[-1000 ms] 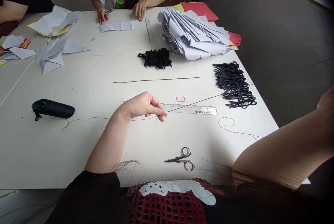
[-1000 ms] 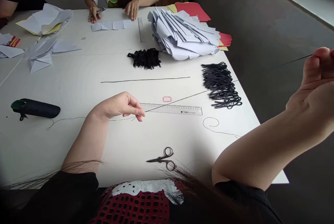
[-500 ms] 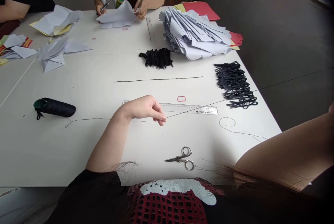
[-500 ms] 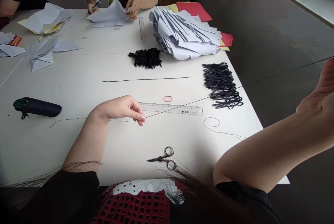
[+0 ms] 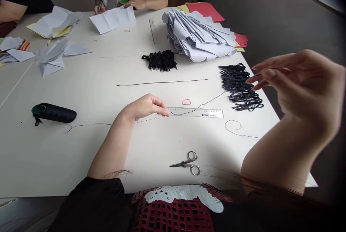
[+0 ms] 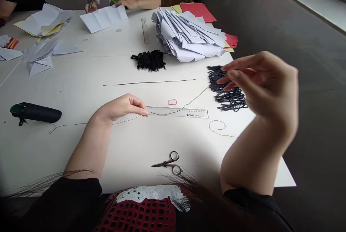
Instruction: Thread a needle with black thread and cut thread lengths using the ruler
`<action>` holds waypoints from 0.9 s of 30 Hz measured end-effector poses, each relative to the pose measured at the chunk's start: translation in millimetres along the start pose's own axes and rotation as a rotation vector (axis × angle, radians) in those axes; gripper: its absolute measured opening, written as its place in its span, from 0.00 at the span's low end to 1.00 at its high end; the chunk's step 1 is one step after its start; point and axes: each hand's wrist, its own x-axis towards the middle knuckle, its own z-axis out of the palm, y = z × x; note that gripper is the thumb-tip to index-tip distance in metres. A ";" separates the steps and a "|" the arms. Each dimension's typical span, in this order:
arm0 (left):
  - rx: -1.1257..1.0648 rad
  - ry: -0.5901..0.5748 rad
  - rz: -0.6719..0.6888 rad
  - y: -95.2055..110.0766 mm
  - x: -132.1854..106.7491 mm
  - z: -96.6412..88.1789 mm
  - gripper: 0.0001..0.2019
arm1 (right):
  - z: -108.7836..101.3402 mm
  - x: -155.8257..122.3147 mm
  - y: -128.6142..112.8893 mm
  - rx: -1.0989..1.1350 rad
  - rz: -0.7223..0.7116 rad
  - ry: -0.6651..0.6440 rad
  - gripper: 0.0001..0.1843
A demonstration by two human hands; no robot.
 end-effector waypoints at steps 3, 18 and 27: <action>-0.100 0.071 -0.010 3.8 -3.4 -1.1 0.08 | 31.5 1.4 -1.3 0.121 -0.152 -0.097 0.04; -0.152 0.120 -0.142 6.8 -6.4 -2.5 0.10 | 45.4 -150.2 -22.0 -0.553 -0.467 -0.843 0.17; -0.170 0.110 -0.149 3.9 -3.3 -4.7 0.11 | 31.4 -186.2 -25.7 -0.563 -0.503 -0.992 0.34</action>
